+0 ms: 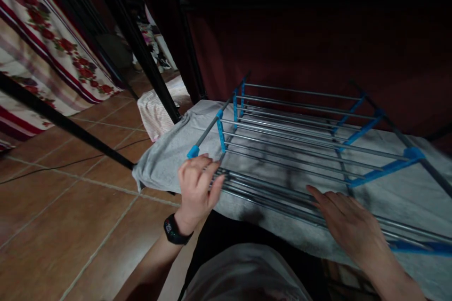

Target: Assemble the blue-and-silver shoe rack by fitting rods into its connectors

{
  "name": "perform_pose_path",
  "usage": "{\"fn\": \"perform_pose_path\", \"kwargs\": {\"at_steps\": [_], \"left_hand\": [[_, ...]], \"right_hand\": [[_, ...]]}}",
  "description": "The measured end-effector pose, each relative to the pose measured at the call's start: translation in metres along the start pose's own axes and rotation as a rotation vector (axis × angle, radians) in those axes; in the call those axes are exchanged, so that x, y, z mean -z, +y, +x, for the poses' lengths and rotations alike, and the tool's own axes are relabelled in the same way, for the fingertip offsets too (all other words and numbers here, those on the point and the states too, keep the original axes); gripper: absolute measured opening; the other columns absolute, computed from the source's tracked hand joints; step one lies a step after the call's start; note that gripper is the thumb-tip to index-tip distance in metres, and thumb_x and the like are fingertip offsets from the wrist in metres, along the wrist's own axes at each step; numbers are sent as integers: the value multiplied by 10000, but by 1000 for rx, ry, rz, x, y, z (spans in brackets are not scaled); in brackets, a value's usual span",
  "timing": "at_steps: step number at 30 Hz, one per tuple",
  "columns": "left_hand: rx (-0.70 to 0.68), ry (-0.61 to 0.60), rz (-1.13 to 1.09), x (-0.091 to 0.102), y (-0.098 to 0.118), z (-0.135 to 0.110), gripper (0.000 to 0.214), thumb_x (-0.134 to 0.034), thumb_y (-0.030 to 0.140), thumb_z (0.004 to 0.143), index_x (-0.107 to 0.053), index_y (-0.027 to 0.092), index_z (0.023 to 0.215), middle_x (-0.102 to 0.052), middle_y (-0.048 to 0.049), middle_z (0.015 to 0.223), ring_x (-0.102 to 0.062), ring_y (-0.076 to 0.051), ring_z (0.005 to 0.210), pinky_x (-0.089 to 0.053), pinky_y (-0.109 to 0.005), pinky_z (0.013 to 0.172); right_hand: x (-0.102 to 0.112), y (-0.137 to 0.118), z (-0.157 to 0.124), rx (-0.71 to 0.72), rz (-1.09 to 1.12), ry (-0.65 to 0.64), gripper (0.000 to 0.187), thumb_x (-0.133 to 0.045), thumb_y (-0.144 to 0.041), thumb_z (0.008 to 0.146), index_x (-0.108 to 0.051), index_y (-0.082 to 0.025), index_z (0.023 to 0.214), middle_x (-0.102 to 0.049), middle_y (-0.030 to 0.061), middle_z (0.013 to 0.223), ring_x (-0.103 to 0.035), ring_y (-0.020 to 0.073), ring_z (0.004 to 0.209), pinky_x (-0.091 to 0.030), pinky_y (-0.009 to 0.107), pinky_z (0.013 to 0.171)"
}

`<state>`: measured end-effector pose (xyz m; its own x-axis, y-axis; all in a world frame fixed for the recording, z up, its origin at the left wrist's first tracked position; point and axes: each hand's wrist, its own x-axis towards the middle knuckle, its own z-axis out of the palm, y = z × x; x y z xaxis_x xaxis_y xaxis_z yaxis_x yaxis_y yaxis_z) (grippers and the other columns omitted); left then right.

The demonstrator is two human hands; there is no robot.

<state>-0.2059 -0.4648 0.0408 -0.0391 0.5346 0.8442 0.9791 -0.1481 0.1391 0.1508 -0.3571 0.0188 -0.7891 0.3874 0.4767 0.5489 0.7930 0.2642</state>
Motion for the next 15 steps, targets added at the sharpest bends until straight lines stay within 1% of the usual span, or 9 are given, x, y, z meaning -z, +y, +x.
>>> {"fn": "perform_pose_path", "kwargs": {"at_steps": [2, 3, 4, 5, 6, 8, 11, 13, 15], "left_hand": [[329, 229, -48, 1, -18, 0, 263, -552, 364, 948, -610, 213, 1156, -639, -109, 1162, -583, -265, 1151, -428, -441, 1017], [504, 308, -116, 0, -28, 0, 287, -531, 408, 954, -610, 209, 1145, -640, -105, 1168, -582, -254, 1145, -447, -415, 999], [669, 349, -224, -2, -39, 2, 323, -512, 463, 954, -619, 205, 1116, -653, -98, 1147, -594, -243, 1118, -472, -383, 963], [813, 341, -367, -5, -49, 4, 371, -491, 520, 948, -633, 199, 1068, -673, -91, 1095, -617, -236, 1071, -496, -354, 909], [926, 293, -524, -9, -57, 5, 425, -472, 573, 938, -648, 193, 1010, -693, -87, 1018, -643, -233, 1006, -513, -330, 843], [1039, 133, -773, -16, -66, 8, 518, -449, 648, 917, -673, 181, 926, -708, -83, 859, -672, -229, 868, -519, -305, 730], [1076, -27, -902, -24, -65, 11, 588, -450, 701, 893, -698, 168, 886, -681, -68, 717, -638, -192, 671, -479, -274, 583], [1113, -44, -934, -27, -62, 11, 593, -453, 705, 887, -696, 168, 823, -647, -47, 659, -557, -144, 543, -425, -253, 500], [1143, -16, -960, -29, -59, 12, 555, -477, 675, 889, -675, 174, 756, -602, -23, 609, -479, -110, 475, -383, -240, 466]], "right_hand": [[-3, 0, -1, -6, -14, -8, 402, -507, -197, 989, -562, -152, 1384, -638, 38, 825, -570, 169, 722, -425, 346, 730], [-4, -1, -2, -14, -21, -12, 400, -498, -191, 991, -560, -151, 1384, -637, 40, 831, -571, 172, 730, -424, 349, 735], [-5, -1, -2, -21, -26, -11, 401, -488, -187, 995, -556, -148, 1388, -637, 42, 838, -570, 175, 738, -423, 351, 742], [-5, -2, -2, -22, -28, -10, 403, -479, -187, 999, -548, -144, 1395, -637, 44, 844, -569, 177, 743, -422, 352, 748], [-5, -2, -2, -23, -30, -6, 407, -471, -190, 1005, -539, -142, 1403, -636, 46, 846, -566, 179, 744, -421, 354, 751], [-5, -2, -1, -26, -27, 6, 413, -463, -206, 1014, -525, -145, 1418, -633, 44, 843, -562, 182, 740, -420, 355, 754], [-5, -2, -1, -22, -23, 30, 426, -467, -230, 1021, -508, -154, 1438, -638, 41, 842, -564, 183, 735, -419, 359, 753], [-5, -3, -1, -20, -31, 48, 433, -473, -233, 1019, -505, -153, 1443, -645, 40, 845, -568, 181, 729, -420, 362, 745], [-5, -3, -1, -23, -35, 53, 438, -479, -240, 1017, -507, -157, 1446, -645, 37, 835, -567, 179, 716, -423, 364, 737]]}}
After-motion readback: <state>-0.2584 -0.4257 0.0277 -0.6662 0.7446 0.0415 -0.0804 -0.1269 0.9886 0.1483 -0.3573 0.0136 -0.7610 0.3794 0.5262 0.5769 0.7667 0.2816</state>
